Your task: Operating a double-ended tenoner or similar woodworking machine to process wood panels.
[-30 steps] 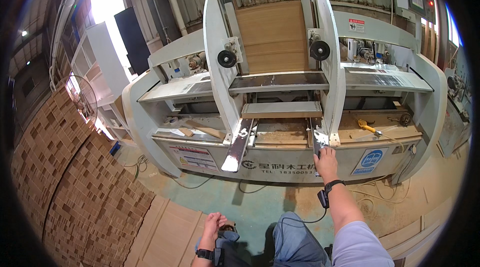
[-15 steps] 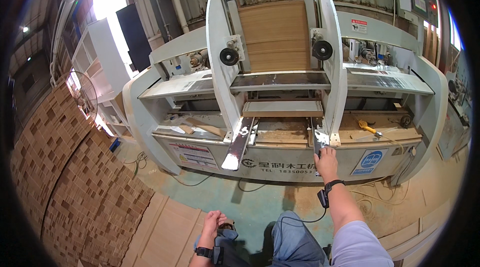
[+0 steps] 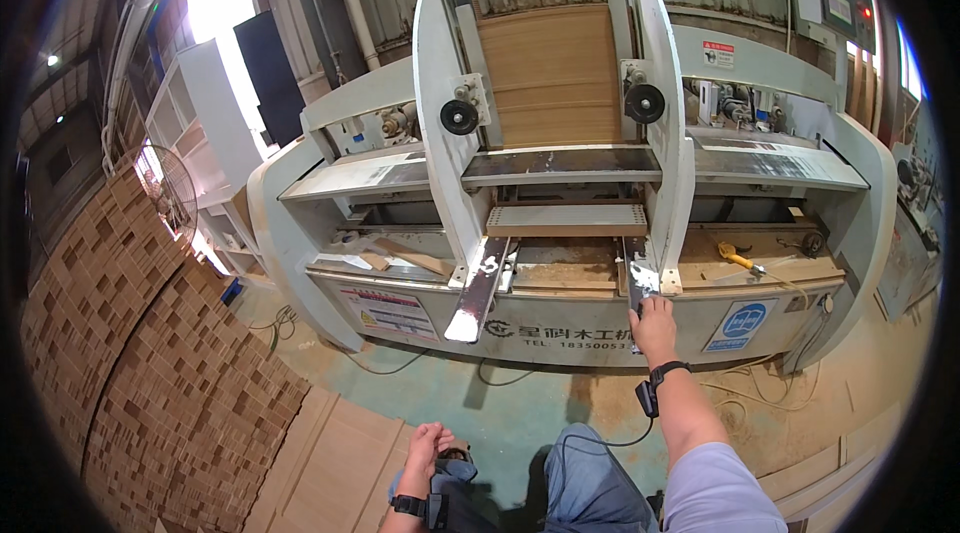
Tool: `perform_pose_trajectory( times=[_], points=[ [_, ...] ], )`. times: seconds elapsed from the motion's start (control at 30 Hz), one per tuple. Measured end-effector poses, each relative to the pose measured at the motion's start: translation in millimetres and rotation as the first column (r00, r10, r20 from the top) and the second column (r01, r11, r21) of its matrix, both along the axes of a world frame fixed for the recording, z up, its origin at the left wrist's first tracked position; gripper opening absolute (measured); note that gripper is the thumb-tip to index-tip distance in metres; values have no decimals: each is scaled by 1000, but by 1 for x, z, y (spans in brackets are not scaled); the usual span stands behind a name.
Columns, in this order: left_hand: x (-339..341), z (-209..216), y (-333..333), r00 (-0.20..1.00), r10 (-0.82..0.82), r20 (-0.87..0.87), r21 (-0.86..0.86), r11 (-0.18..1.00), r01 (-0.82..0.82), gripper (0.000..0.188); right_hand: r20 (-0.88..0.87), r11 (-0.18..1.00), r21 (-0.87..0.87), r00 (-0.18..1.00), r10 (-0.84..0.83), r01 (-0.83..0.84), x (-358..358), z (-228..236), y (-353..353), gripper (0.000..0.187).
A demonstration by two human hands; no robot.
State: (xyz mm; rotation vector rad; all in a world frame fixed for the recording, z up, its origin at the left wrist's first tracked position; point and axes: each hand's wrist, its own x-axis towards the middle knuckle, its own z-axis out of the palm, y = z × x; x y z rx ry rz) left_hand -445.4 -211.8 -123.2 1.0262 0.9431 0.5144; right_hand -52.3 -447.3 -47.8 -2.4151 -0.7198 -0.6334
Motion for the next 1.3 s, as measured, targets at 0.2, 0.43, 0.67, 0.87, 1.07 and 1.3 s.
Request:
perform_pose_trajectory(
  times=[0.2,0.43,0.67,0.87,1.07,1.3],
  points=[
    [-1,-3,1,1000,-1,2,2,1000,1,15,0,1000,3,1000,2,-2,-1,-1,0,29],
    [-1,0,0,998,7,55,-17,1000,-6,13,17,1000,23,1000,4,-4,-2,1,1,28],
    [3,5,-1,1000,7,10,-6,1000,-7,12,8,1000,23,1000,-3,2,-3,4,-2,28],
    [2,2,1,1000,0,-17,19,1000,0,12,-19,1000,21,1000,-10,11,-3,3,-1,29],
    [0,3,-2,1000,6,-12,21,1000,-5,12,25,1000,2,1000,-9,9,-3,3,0,28],
    [1,8,-4,1000,10,0,30,1000,-10,14,-11,1000,28,1000,-9,9,-4,3,0,29]
  ],
)
